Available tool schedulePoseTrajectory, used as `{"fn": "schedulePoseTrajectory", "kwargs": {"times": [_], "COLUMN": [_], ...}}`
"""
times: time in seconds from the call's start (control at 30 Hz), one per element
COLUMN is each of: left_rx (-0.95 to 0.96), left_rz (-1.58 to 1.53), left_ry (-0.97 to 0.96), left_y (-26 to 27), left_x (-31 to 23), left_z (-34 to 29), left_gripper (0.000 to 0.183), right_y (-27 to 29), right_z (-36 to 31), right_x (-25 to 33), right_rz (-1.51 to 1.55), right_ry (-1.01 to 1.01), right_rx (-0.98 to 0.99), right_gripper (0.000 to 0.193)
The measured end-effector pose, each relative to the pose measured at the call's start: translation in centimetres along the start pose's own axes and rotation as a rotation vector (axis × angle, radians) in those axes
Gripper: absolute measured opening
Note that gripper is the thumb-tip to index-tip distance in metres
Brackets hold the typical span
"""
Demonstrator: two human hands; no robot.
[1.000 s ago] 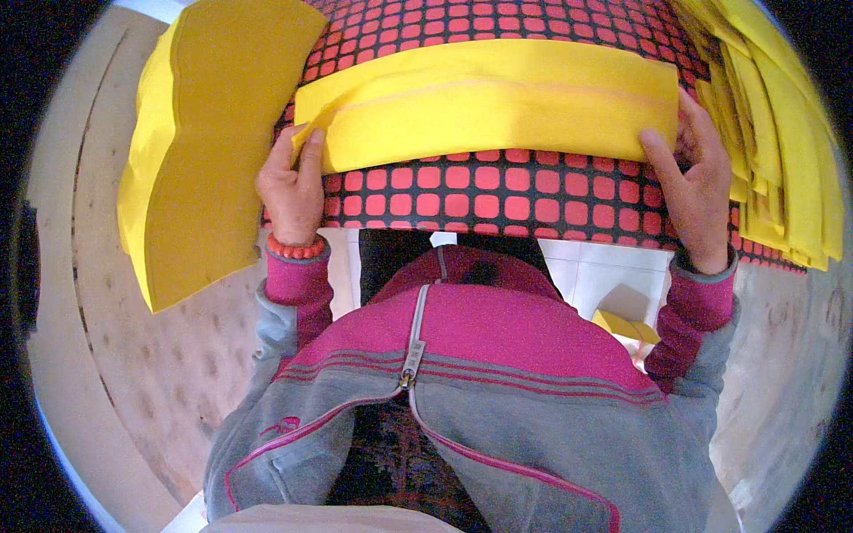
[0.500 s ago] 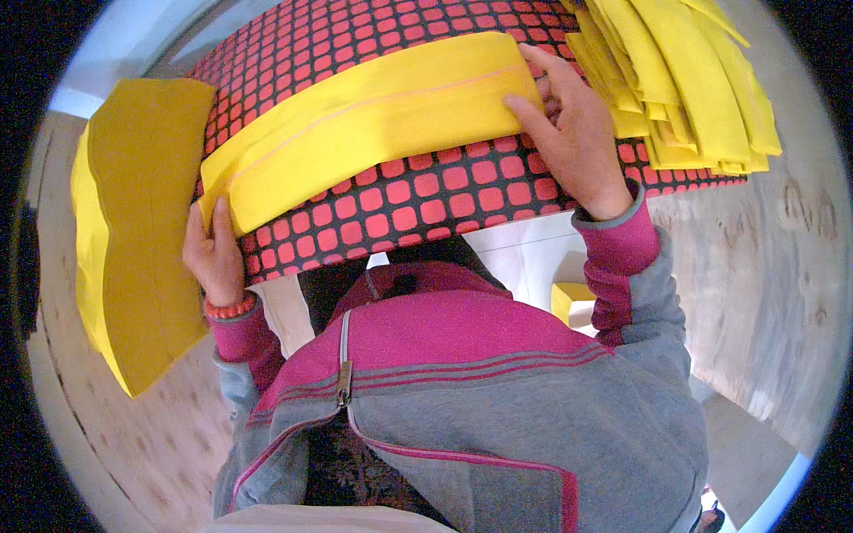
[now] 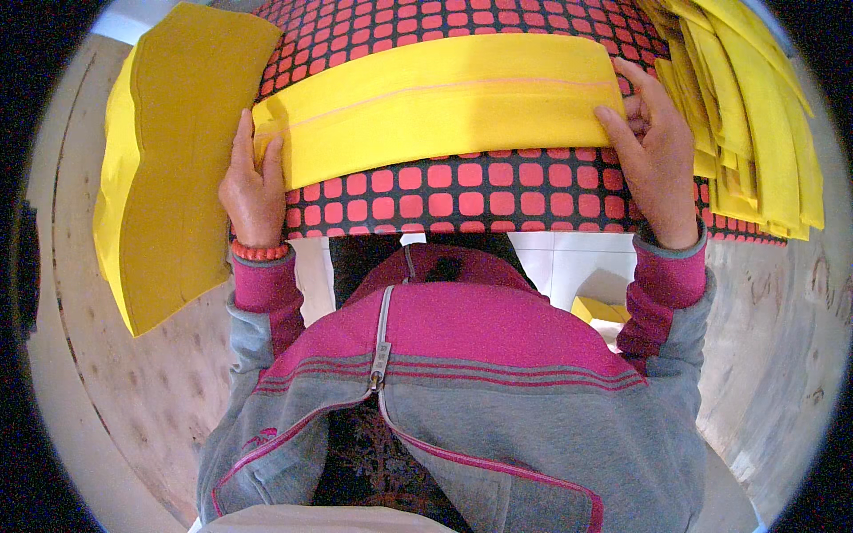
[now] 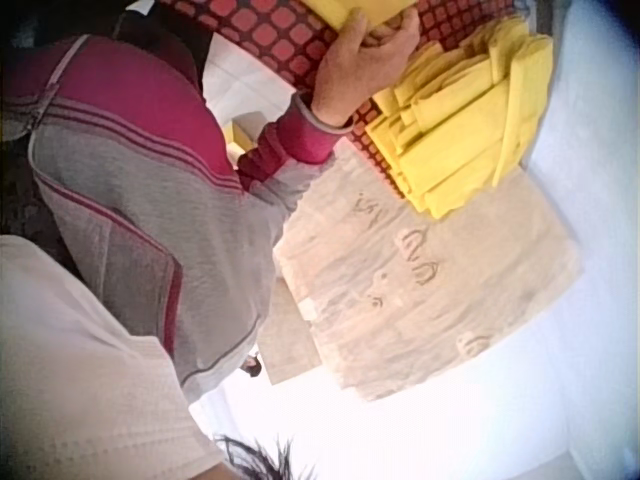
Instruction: The person folds yellow paper sheets by hand on a patterned table, pressing creases and stacking the folded pieces. The person handles the paper one at a time, aligning edges and smoothing folds before placing each finished sheet into a growing stack.
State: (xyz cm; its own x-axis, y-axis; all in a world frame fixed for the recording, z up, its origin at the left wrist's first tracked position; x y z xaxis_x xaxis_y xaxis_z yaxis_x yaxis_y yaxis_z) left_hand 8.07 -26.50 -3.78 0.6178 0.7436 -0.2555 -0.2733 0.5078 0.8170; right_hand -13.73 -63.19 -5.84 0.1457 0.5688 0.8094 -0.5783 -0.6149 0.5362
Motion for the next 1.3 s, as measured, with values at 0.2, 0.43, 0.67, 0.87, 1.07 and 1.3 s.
{"fn": "schedulePoseTrajectory", "kwargs": {"times": [0.2,0.43,0.67,0.87,1.07,1.3], "left_rx": [-0.084,0.123,0.27,0.33,0.38,0.362], "left_rz": [0.143,-0.176,-0.279,-0.233,-0.196,-0.165], "left_ry": [-0.123,-0.571,-0.643,-0.622,-0.661,-0.689], "left_y": [1.5,-1.6,-5.4,-6.6,-7.4,-7.0], "left_x": [-1.2,-14.0,-18.8,-18.2,-19.5,-19.4], "left_z": [0.2,-1.9,-1.2,-1.3,-1.5,-1.5], "left_gripper": [0.053,0.061,0.075,0.073,0.073,0.072], "right_y": [-0.2,-0.5,-0.2,-0.1,1.6,2.9], "right_z": [0.1,0.1,0.1,-0.1,-1.1,-2.2], "right_x": [-0.3,-0.5,-0.5,0.3,0.3,4.1], "right_rz": [0.0,0.057,-0.015,-0.101,-0.294,-0.484], "right_ry": [-0.028,-0.057,-0.048,0.009,0.035,0.128], "right_rx": [0.019,0.031,0.027,-0.032,-0.17,-0.349], "right_gripper": [0.047,0.046,0.046,0.047,0.049,0.043]}}
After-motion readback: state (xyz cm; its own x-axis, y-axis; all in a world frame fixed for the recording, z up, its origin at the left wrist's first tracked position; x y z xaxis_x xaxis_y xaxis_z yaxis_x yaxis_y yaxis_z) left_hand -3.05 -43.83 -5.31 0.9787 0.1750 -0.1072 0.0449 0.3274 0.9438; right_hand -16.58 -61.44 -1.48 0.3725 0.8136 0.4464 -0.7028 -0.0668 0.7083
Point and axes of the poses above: each hand's wrist, its own z-axis towards the middle knuckle, its own y-axis out of the back of the hand, x = y × z, the point moved 10 cm from there along z, towards the middle knuckle, and after that the axes turned 2 degrees about -y, right-handed, at the moved point
